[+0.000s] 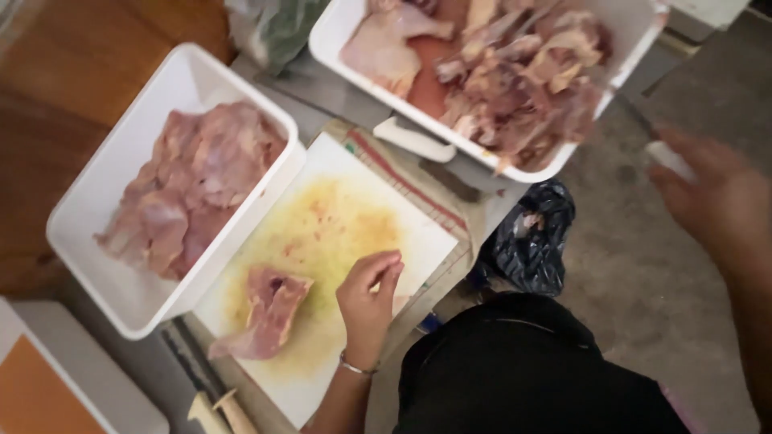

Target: Deboning raw chicken legs at a professional pace using a knife on a cutting board.

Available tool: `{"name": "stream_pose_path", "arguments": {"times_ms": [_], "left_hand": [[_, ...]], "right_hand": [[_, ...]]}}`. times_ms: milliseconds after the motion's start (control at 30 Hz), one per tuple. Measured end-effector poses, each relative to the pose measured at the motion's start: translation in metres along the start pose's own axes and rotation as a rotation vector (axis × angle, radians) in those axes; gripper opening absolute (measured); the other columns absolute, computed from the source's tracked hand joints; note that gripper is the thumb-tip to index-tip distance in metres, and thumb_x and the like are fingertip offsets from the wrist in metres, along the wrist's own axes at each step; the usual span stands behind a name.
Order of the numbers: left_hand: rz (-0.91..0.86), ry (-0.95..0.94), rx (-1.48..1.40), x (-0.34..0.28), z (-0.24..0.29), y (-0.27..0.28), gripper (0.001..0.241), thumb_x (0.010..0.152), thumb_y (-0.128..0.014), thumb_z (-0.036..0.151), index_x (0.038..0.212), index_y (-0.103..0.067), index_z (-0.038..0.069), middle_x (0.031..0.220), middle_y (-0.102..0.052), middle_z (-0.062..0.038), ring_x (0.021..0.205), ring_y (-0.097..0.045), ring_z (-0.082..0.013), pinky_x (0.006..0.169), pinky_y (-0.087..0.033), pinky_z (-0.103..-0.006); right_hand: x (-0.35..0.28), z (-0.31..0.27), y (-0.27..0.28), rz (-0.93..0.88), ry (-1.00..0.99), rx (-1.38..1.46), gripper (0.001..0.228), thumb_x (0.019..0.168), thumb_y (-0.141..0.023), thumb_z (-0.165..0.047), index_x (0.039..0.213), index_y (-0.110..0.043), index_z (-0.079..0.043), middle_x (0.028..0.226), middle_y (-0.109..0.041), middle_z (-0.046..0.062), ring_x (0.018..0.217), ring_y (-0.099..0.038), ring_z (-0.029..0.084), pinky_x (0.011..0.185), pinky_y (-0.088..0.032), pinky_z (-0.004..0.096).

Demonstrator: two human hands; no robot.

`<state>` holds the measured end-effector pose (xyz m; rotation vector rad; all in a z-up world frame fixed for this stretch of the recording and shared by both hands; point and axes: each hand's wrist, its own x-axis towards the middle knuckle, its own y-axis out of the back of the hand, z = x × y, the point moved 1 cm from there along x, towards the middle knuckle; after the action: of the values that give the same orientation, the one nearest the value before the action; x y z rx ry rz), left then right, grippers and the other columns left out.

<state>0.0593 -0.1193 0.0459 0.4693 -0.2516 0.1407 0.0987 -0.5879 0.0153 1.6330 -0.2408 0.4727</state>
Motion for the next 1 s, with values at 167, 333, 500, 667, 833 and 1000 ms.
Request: {"name": "stream_pose_path", "arguments": {"times_ms": [167,333,500,667,833,1000], "left_hand": [[-0.13,0.364,-0.443,0.059,0.031,-0.038,0.037,0.095,-0.066,0.034,0.108,-0.078,0.001,0.095,-0.079,-0.009,0.086,-0.07,-0.0158,0.081,-0.063,-0.028],[-0.257,0.195,-0.301,0.124,0.071,-0.08,0.038,0.097,-0.062,0.038,0.112,-0.075,0.006,0.112,-0.079,-0.007,0.105,-0.074,-0.0169,0.09,-0.061,-0.0278],[-0.361,-0.08,-0.182,0.175,0.084,-0.152,0.035,0.102,-0.057,0.031,0.121,-0.07,0.004,0.122,-0.071,-0.013,0.113,-0.071,-0.0237,0.098,-0.062,-0.0335],[-0.522,-0.352,0.155,0.215,0.081,-0.216,0.042,0.109,-0.04,0.028,0.144,-0.052,0.007,0.15,-0.056,-0.018,0.142,-0.05,-0.0309,0.121,-0.043,-0.0487],[-0.854,-0.325,0.402,0.212,0.07,-0.209,0.053,0.11,-0.029,0.036,0.16,-0.022,0.019,0.156,-0.051,-0.007,0.151,-0.039,-0.0293,0.121,-0.01,-0.055],[-0.879,-0.366,0.697,0.194,0.059,-0.182,0.059,0.106,-0.026,0.053,0.159,-0.026,0.027,0.165,-0.034,-0.002,0.156,-0.019,-0.0272,0.122,0.019,-0.0575]], "right_hand": [[0.002,0.011,-0.02,-0.121,0.075,-0.393,0.038,0.104,-0.072,-0.048,0.142,-0.073,-0.047,0.109,-0.068,-0.01,0.066,-0.062,0.01,0.049,-0.047,0.024],[0.001,0.019,0.033,-0.329,0.068,-0.403,0.046,0.097,-0.072,-0.041,0.143,-0.066,-0.045,0.098,-0.061,-0.004,0.065,-0.061,0.017,0.054,-0.049,0.031],[-0.018,0.051,0.042,-0.361,0.036,-0.41,0.049,0.102,-0.065,-0.027,0.147,-0.063,-0.047,0.101,-0.067,-0.001,0.083,-0.069,0.024,0.069,-0.054,0.035],[-0.05,0.106,0.027,-0.234,0.077,-0.085,0.055,0.09,-0.084,-0.017,0.141,-0.07,-0.03,0.095,-0.061,0.014,0.075,-0.059,0.027,0.073,-0.049,0.038],[-0.06,0.113,0.013,-0.129,-0.155,0.273,0.056,0.095,-0.086,-0.003,0.149,-0.074,-0.013,0.108,-0.057,0.02,0.083,-0.057,0.029,0.083,-0.049,0.038],[-0.039,0.087,0.0,-0.009,-0.12,0.507,0.048,0.098,-0.086,0.004,0.143,-0.075,-0.007,0.113,-0.067,0.022,0.093,-0.063,0.03,0.088,-0.051,0.039]]}}
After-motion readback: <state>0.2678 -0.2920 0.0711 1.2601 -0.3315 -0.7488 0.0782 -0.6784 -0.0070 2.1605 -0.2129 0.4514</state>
